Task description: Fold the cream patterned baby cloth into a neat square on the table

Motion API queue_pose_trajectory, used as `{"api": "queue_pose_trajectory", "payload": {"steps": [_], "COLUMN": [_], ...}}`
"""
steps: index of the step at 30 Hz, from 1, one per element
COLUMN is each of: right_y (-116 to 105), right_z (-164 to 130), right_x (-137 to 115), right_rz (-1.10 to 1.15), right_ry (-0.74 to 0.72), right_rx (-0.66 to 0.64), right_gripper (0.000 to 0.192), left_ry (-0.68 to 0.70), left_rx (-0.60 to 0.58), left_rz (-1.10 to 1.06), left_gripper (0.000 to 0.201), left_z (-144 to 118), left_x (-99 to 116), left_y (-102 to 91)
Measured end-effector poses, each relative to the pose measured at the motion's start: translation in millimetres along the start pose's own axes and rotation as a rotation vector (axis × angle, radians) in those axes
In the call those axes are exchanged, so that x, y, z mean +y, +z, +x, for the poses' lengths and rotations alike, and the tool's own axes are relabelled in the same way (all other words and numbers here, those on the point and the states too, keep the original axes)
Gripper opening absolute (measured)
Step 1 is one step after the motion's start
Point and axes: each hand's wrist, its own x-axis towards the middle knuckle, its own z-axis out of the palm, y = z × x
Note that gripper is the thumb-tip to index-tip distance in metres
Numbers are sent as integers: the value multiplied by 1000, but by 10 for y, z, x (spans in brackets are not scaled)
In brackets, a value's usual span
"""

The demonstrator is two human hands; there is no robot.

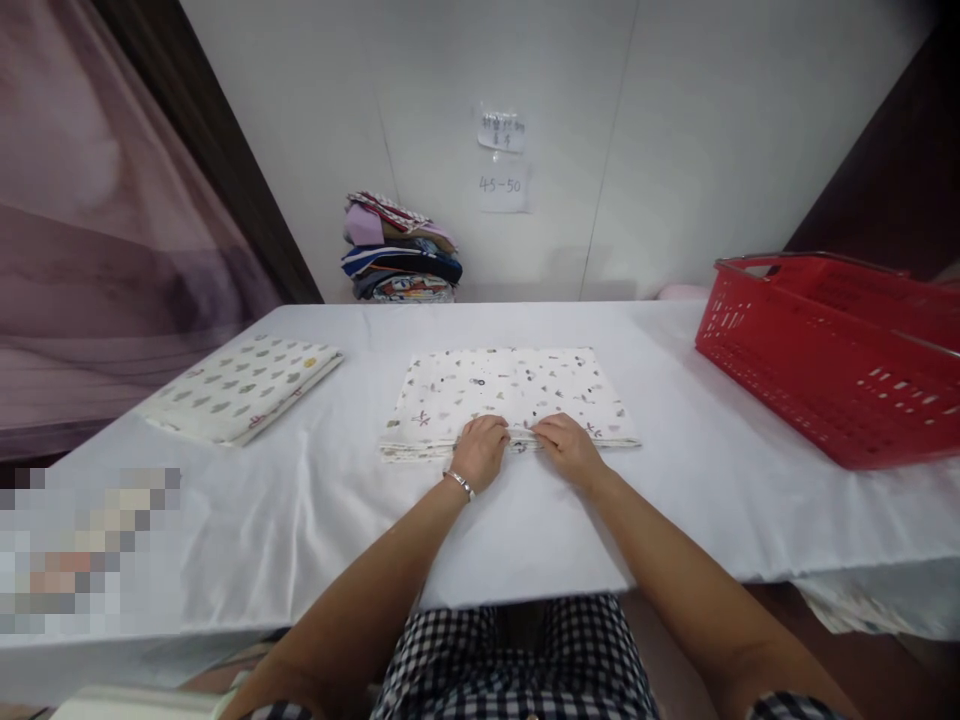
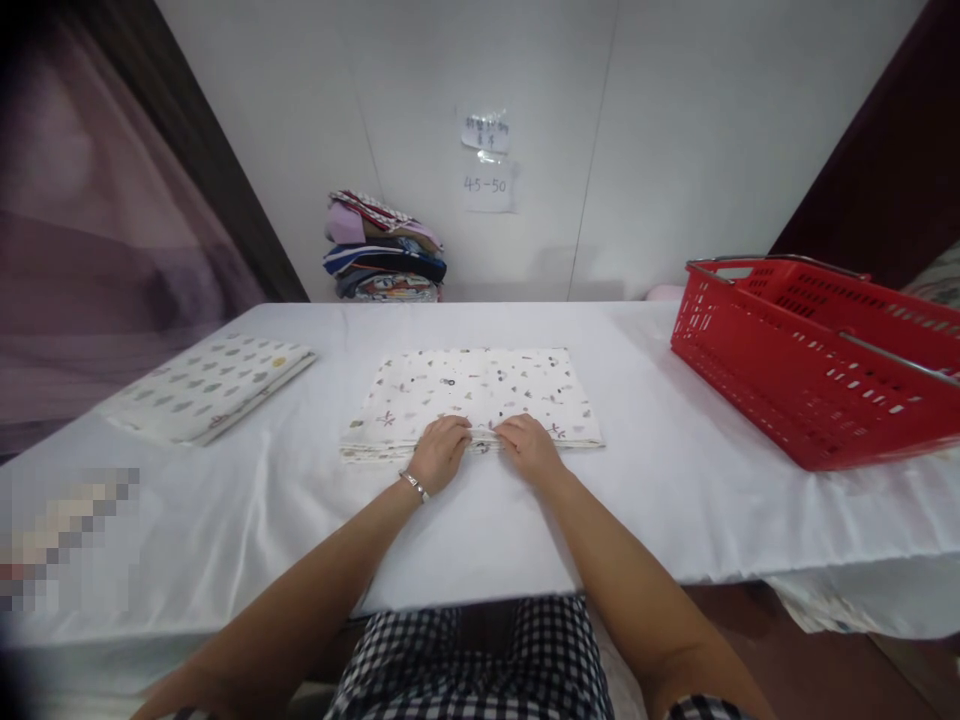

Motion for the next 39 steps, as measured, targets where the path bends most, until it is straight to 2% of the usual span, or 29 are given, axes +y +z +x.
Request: {"api": "queue_pose_trajectory", "payload": {"steps": [5, 13, 18, 26, 34, 39], "right_y": [-78, -60, -139, -146, -117, -130], "right_z": [-56, -77, -81, -119, -119, -153], "right_x": [-23, 78, 35, 28, 65, 90], "right_rz": [18, -164, -202, -276, -333, -312], "right_ry": [-16, -6, -6, 53, 68, 88], "right_rx": [83, 7, 32, -92, -148, -130], "right_gripper": [27, 15, 19, 17, 17, 20], "left_ry": [-50, -37, 48, 122, 150, 190], "left_rx": [5, 17, -35, -23, -58, -70], "left_rz": [-41, -9, 88, 252, 263, 242], "left_gripper": [16, 17, 18, 17, 17, 16], "left_z": [8, 20, 11, -4, 9, 29], "left_x": [-32, -47, -39, 13, 22, -18], "left_y": [23, 17, 16, 15, 4, 30]}}
